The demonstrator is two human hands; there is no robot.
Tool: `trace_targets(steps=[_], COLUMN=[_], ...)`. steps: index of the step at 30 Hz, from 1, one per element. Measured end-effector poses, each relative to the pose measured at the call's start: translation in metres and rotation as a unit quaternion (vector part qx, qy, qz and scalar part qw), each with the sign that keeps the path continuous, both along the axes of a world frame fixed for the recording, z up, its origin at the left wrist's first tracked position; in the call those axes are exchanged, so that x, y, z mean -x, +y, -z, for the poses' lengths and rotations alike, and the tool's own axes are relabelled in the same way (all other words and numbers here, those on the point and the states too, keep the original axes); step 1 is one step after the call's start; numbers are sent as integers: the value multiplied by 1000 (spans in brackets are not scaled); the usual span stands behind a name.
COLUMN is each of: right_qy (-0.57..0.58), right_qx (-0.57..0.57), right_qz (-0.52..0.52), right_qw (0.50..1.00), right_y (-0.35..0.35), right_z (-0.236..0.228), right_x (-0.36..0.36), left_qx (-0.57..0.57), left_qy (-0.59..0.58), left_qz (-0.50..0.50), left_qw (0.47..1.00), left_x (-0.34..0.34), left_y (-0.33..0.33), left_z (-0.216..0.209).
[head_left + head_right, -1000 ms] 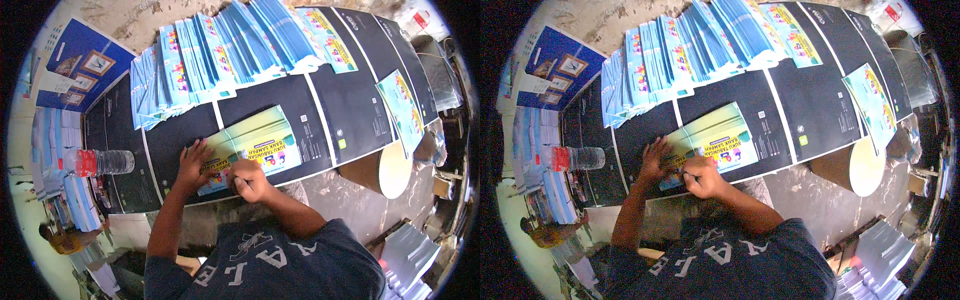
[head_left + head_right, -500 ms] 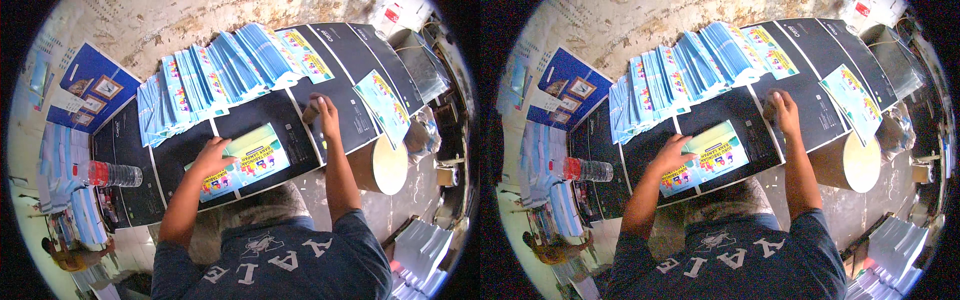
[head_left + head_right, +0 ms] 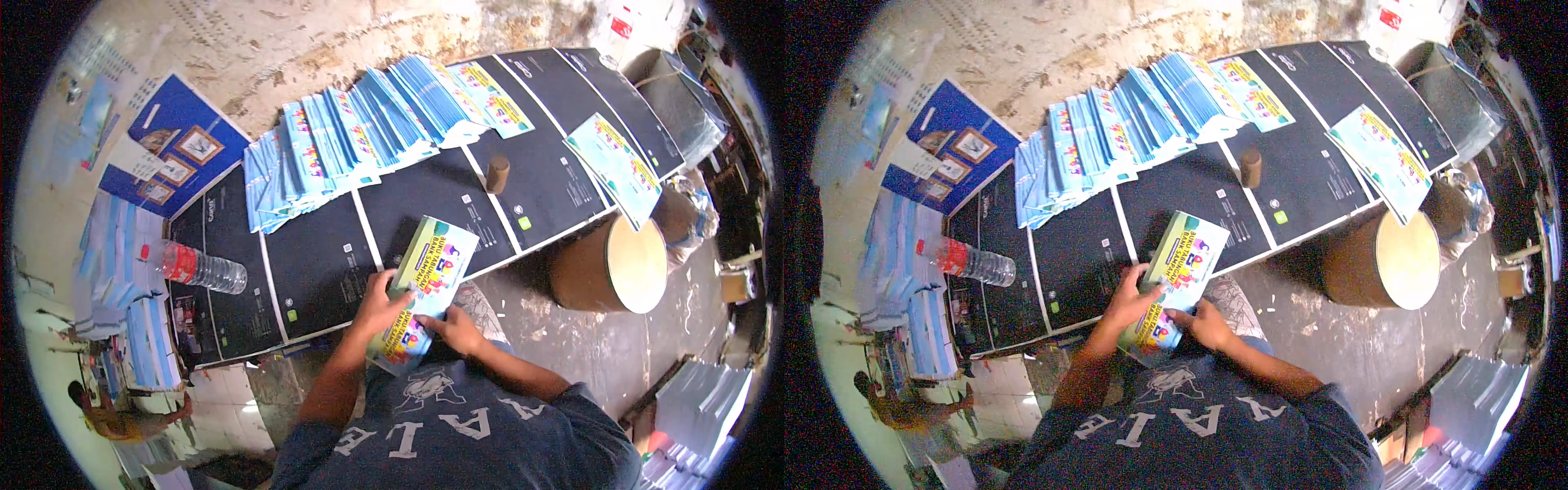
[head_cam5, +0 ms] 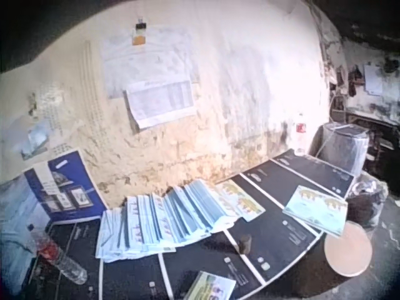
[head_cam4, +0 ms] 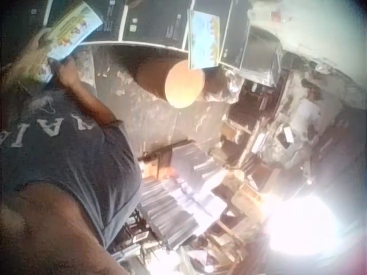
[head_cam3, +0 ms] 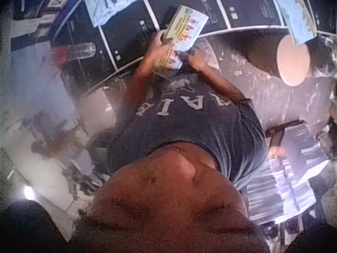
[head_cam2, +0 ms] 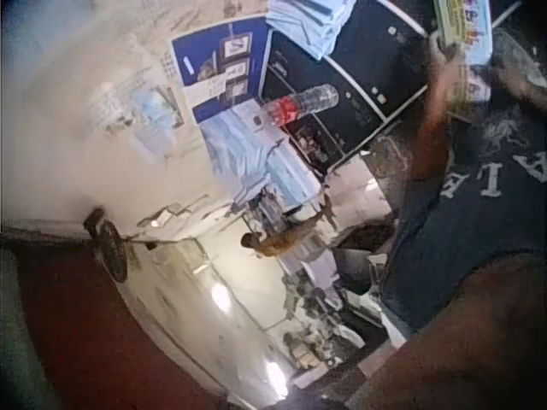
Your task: The person folds printed sheets into booklets, presses and creases the folds with a wooden block, and gathers and aligns the folded booklets by hand.
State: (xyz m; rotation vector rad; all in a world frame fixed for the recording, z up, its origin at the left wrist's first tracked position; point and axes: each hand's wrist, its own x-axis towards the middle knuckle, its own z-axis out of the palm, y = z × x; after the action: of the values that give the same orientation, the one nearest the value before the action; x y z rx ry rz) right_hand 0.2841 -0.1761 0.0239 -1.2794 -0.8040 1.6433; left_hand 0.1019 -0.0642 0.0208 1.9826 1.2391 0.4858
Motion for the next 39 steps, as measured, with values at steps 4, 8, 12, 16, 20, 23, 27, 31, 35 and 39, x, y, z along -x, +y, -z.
trace_targets(steps=[4, 8, 12, 16, 20, 23, 27, 31, 35, 39], right_qy=[-122, -266, -336, -353, -341, -354, -321, -391, -94, 37], right_qx=[-88, -224, -286, -297, -310, -286, -258, -139, -417, -574], right_qz=[-54, -90, -160, -201, -184, -196, -231, -233, -91, -206], right_qw=[987, 933, 883, 864, 868, 869, 882, 879, 900, 792], right_y=[22, 72, 100, 107, 113, 116, 115, 85, 40, 2], right_z=[-64, -106, -85, -76, -73, -73, -87, -139, -218, -255], right_x=[-17, -22, -23, -28, -30, -31, -32, -27, -30, -37], left_qx=[205, 74, 78, 14, -383, -23, -2, 117, 225, 303], left_qy=[-283, -402, -376, -341, -82, -425, -268, -376, -440, -456], left_qz=[-57, -43, -58, -66, -199, -146, -78, -104, -186, -231], left_qw=[935, 912, 922, 937, 899, 893, 960, 913, 849, 804], left_x=[4, 17, 27, 24, 6, 19, 36, 39, 47, 42], left_y=[-10, -1, 4, -8, -40, -23, 2, -5, -15, -35], left_z=[-67, -81, -43, -58, -76, -43, -76, -90, -53, -59])
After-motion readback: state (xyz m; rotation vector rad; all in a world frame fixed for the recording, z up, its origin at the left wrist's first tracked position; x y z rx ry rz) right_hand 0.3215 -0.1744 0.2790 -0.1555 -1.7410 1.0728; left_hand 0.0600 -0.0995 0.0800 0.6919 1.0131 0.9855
